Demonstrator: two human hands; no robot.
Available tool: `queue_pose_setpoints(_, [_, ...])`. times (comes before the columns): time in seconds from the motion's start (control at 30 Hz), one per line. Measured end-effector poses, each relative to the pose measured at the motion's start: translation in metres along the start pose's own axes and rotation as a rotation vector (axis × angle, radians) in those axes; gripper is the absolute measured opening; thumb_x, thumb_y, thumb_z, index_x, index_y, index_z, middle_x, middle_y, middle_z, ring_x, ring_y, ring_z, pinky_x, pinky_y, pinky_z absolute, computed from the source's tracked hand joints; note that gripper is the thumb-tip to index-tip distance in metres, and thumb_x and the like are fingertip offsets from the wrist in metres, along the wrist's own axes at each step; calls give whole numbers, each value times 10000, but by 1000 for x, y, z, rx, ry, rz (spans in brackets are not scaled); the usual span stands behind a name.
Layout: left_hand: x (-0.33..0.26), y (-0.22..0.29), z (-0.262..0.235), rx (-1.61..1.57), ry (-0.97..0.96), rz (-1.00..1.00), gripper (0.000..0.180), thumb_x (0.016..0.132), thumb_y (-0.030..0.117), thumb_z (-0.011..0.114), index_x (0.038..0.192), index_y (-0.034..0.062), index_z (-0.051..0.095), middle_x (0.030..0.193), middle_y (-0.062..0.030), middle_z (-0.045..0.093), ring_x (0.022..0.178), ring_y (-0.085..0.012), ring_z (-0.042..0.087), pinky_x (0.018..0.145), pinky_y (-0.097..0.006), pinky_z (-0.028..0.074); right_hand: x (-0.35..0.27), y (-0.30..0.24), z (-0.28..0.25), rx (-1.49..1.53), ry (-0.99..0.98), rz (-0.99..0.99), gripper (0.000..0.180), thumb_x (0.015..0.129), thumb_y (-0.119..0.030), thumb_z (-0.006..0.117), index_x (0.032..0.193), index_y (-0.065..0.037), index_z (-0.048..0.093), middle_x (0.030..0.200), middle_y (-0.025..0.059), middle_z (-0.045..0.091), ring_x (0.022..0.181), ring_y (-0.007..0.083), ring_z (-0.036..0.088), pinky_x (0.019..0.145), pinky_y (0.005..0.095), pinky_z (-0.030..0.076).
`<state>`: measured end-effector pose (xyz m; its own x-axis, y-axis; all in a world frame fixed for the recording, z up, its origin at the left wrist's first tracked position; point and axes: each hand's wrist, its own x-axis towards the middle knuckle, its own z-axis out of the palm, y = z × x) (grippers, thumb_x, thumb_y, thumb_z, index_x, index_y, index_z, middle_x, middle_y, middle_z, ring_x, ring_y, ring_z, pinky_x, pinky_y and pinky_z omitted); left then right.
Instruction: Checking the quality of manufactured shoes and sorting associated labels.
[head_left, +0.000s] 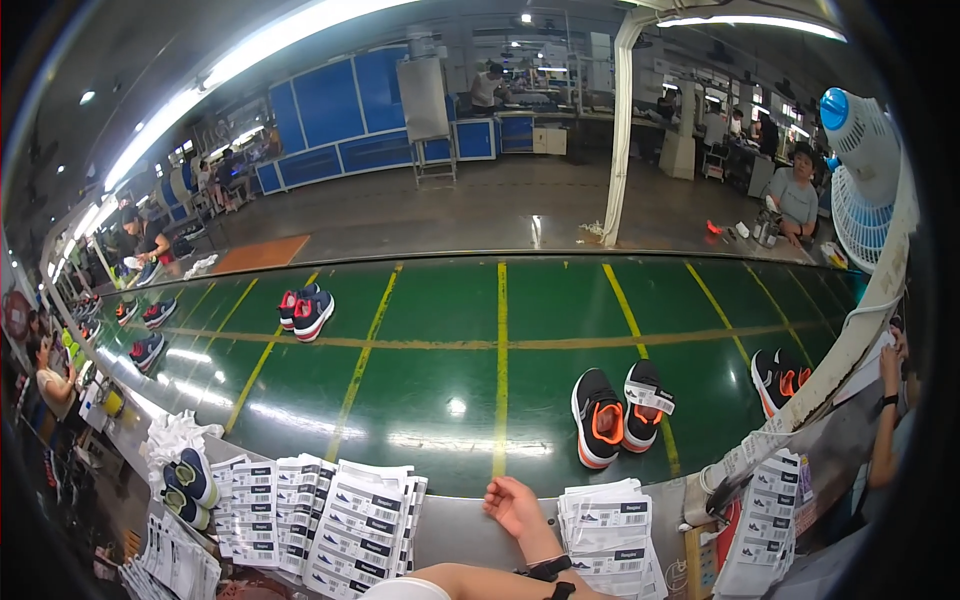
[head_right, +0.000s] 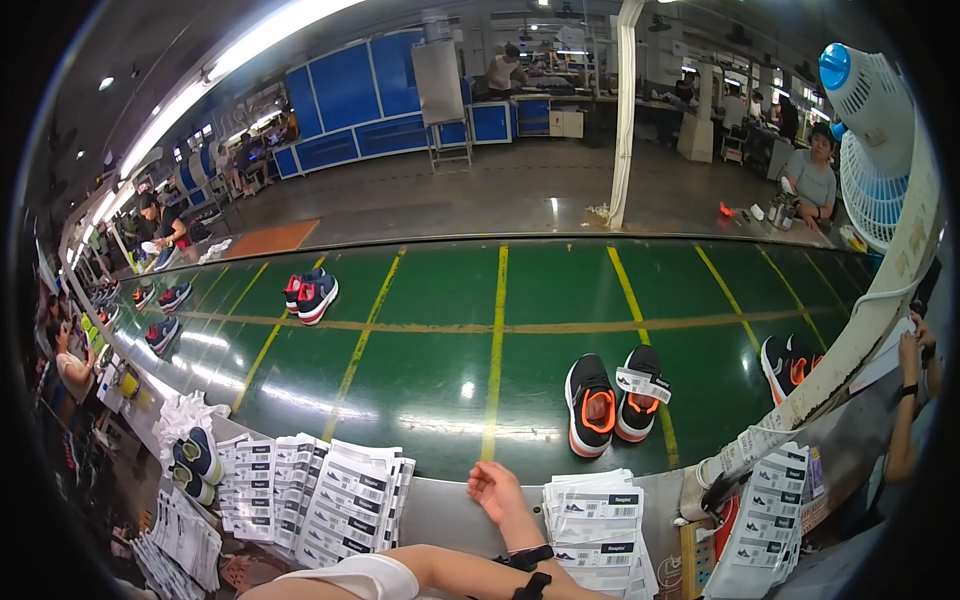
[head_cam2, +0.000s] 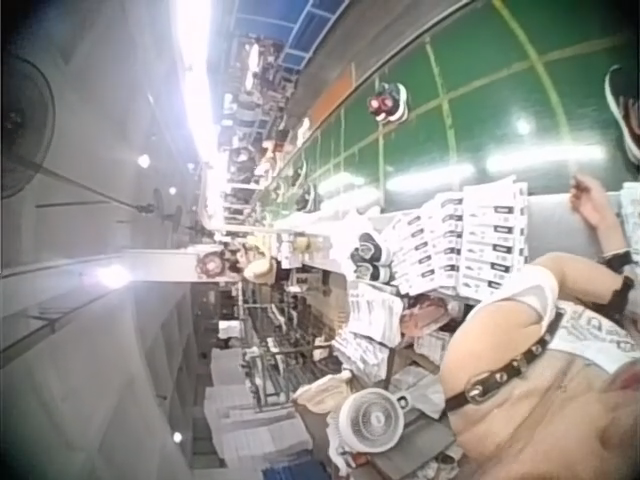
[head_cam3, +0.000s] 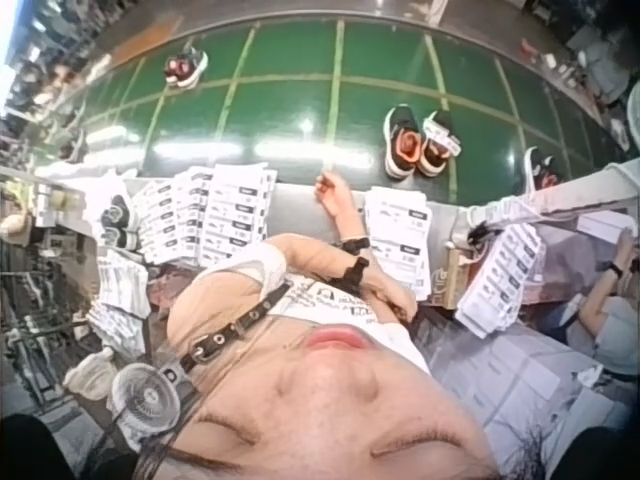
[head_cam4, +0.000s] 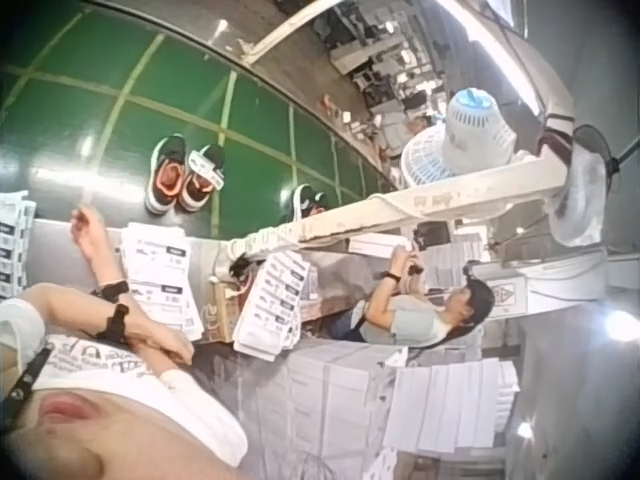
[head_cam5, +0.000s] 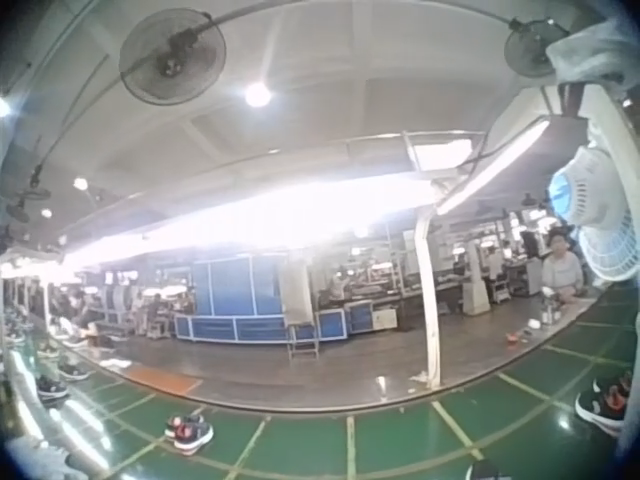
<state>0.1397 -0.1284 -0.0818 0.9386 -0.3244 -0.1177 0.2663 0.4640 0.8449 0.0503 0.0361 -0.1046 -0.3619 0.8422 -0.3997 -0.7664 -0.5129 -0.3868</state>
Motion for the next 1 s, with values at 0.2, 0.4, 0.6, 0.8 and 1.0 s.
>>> queue_pose_setpoints(0.2, [-2,20,18,-31,364,-23,196,768,172,586,640,25,605,545,-15,527,477,-130,461,453,-277,370,0,-5,-5,-28,40,-38,70,880,-128,546,882,-58,554,769,58,596,678,167,580,634,323,502])
queue_pose_setpoints(0.4, [-17,6,-8,230,95,444,117,822,125,567,774,35,624,666,-21,584,574,-104,505,511,-239,408,2,-3,-4,-10,19,-24,62,869,-120,560,877,-59,557,765,59,601,679,171,582,628,323,505])
queue_pose_setpoints(0.6, [-119,88,-25,-445,393,237,171,891,251,533,898,81,514,780,27,490,689,-72,471,644,-219,399,5,-2,-13,39,30,-7,63,867,-115,561,893,-57,569,765,61,608,683,179,586,641,328,508])
queue_pose_setpoints(0.8, [-144,70,-80,-807,464,614,188,906,277,496,971,103,528,821,36,530,730,-69,514,712,-253,449,11,4,-17,136,-80,-29,103,892,-145,537,913,-56,585,814,68,621,722,201,595,663,351,503])
queue_pose_setpoints(1.0, [-122,59,-83,-369,600,171,131,921,206,488,982,96,523,857,25,535,754,-52,508,746,-247,469,9,1,-17,151,-134,19,118,899,-156,525,923,-60,589,825,72,625,756,210,596,709,369,491])
